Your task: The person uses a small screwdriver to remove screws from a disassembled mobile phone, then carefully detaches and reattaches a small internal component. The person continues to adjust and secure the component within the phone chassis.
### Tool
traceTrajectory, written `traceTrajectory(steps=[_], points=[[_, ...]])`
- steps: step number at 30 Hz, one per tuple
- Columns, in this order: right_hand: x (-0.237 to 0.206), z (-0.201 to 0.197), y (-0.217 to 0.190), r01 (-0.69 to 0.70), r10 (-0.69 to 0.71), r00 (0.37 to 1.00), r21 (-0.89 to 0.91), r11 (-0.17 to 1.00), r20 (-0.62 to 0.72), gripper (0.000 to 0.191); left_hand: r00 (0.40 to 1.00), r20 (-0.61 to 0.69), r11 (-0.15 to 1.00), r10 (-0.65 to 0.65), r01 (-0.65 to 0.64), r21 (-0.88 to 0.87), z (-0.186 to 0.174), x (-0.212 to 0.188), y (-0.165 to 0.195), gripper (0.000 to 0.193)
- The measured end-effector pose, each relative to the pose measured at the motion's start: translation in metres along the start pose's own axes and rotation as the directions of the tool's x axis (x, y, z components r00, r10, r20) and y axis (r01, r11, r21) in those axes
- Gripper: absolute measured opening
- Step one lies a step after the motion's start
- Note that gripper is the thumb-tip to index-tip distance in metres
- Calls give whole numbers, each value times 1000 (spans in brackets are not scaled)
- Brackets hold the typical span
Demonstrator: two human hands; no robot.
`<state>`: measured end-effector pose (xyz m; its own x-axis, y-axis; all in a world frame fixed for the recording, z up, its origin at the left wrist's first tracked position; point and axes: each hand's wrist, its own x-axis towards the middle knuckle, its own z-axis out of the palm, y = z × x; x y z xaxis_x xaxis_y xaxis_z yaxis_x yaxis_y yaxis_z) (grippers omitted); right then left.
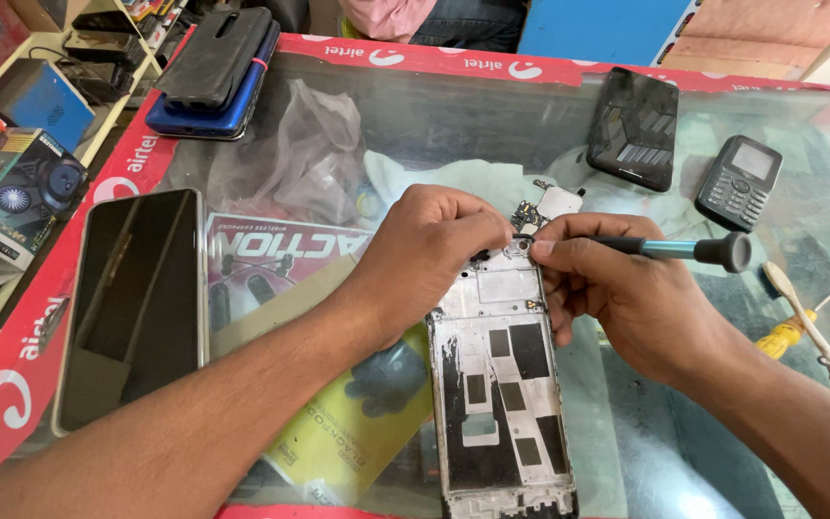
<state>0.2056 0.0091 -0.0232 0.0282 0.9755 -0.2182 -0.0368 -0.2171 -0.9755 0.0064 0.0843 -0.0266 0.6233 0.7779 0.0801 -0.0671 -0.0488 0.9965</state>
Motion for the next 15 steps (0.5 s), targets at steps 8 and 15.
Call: traceTrajectory(steps=[8, 15], points=[[0, 0, -1, -4, 4, 1000, 4, 1000, 1, 19, 1000, -18, 996, 7, -5, 88, 2, -1, 2, 21], [0, 1, -1, -10, 10, 1000, -4, 1000, -11, 19, 999, -33, 988, 37, -31, 154, 3, -1, 4, 20]])
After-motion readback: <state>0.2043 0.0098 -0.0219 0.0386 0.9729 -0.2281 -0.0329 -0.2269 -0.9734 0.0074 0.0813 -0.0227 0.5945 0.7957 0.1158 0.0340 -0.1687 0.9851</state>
